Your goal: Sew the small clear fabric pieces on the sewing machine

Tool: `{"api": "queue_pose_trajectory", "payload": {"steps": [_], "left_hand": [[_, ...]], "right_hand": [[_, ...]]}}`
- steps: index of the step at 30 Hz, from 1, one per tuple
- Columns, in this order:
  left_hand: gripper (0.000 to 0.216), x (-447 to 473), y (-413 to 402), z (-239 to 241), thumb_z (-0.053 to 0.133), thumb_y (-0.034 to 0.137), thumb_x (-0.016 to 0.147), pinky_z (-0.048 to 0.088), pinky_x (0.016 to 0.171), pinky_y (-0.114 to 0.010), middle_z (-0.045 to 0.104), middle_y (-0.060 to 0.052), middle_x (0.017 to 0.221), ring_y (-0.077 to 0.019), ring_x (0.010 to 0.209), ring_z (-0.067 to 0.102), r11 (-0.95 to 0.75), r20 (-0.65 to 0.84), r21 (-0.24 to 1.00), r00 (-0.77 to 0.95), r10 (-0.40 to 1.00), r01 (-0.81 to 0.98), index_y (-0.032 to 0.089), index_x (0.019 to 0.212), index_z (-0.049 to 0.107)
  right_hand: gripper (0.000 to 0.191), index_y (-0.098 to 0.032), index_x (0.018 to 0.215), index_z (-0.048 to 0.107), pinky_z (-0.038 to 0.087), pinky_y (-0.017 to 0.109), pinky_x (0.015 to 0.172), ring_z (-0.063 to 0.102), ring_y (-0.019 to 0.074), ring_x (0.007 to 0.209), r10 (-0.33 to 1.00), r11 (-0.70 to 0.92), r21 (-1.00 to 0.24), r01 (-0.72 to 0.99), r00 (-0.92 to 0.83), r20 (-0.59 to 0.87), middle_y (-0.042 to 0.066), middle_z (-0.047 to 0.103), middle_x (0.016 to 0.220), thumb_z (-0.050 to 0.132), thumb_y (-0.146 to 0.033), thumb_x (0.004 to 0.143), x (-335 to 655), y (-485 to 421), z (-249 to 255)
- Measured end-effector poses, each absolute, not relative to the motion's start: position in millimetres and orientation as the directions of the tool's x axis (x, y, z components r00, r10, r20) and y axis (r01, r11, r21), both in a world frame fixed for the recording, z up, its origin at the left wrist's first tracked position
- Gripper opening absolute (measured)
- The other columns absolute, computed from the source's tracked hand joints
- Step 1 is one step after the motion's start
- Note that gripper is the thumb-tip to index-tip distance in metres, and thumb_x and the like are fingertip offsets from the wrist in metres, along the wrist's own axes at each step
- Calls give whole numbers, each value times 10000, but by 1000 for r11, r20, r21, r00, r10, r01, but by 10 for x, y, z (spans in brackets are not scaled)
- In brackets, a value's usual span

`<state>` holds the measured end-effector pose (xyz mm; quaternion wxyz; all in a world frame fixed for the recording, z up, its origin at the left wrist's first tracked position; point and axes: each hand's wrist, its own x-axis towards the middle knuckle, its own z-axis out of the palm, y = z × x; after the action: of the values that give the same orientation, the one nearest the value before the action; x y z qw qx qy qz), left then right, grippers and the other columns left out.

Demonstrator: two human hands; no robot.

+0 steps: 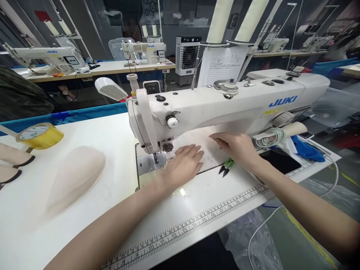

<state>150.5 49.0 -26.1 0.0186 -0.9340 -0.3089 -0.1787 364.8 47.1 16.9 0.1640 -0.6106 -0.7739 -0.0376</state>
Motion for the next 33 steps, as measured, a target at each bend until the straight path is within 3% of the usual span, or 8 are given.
{"api": "queue_pose_trajectory", "payload": {"steps": [4, 9, 12, 15, 18, 22, 27, 33], "left_hand": [[430, 1561, 613, -361, 478, 335, 981, 290, 1178, -453, 434, -131, 1471, -267, 1397, 365, -773, 259, 42, 741, 620, 632, 114, 1349, 496], [298, 1225, 338, -304, 389, 251, 1006, 462, 1002, -401, 606, -84, 1294, -222, 1204, 562, -722, 308, 291, 653, 692, 628, 167, 1228, 568], [344, 911, -16, -152, 328, 329, 1024, 489, 682, -286, 677, -38, 863, -151, 766, 627, -557, 299, 626, 492, 818, 545, 166, 909, 608], [417, 700, -358, -21, 489, 520, 936, 402, 549, -249, 583, -2, 655, -119, 585, 530, -460, 266, 763, 429, 864, 454, 164, 732, 560], [326, 624, -567, 24, 691, 488, 798, 400, 557, -238, 616, 8, 705, -118, 607, 531, -286, 105, 821, 361, 927, 495, 171, 798, 614], [206, 478, -564, 71, 573, 352, 901, 452, 636, -238, 645, -6, 769, -131, 699, 568, -4, -119, 944, 352, 928, 330, 176, 824, 650], [260, 98, -343, 221, 532, 340, 937, 482, 809, -288, 660, -32, 830, -156, 818, 611, 346, -381, 920, 620, 686, 183, 159, 796, 655], [248, 104, -320, 215, 575, 426, 903, 480, 758, -280, 610, -33, 945, -151, 859, 576, 238, -305, 951, 481, 822, 197, 186, 966, 573]], "right_hand": [[147, -213, 918, 746, 463, 223, 619, 657, 153, 711, 850, 443, -570, 692, -527, 21, 7, 720, 873, 604, -184, 892, 3467, 162, 402], [139, -189, 768, 705, 394, 204, 517, 561, 107, 557, 648, 191, -855, 482, -716, -258, -32, 628, 633, 701, -286, 867, 3171, -116, 371], [370, -172, 626, 525, 295, 199, 447, 409, 75, 467, 756, 53, -925, 376, -620, -209, -70, 462, 527, 717, -392, 853, 2955, -133, 198], [543, -184, 564, 358, 209, 209, 438, 271, 69, 489, 830, 31, -976, 215, -549, -94, -84, 309, 524, 749, -471, 807, 2679, -129, 67], [596, -186, 545, 324, 219, 220, 451, 289, 76, 509, 857, 5, -996, 94, -513, -44, -77, 299, 526, 761, -517, 781, 2406, -140, 20], [610, -182, 517, 338, 234, 215, 440, 310, 71, 485, 833, -48, -999, 9, -552, -45, -75, 321, 500, 779, -529, 758, 2215, -97, 38], [501, -173, 549, 519, 409, 238, 478, 504, 112, 460, 548, -420, -907, 7, -795, -260, -41, 507, 529, 831, -539, 688, 2211, 29, 61], [483, -158, 598, 629, 462, 261, 564, 582, 133, 484, 647, -214, -968, 132, -724, -241, 12, 626, 559, 714, -579, 819, 2130, 96, -3]]}}
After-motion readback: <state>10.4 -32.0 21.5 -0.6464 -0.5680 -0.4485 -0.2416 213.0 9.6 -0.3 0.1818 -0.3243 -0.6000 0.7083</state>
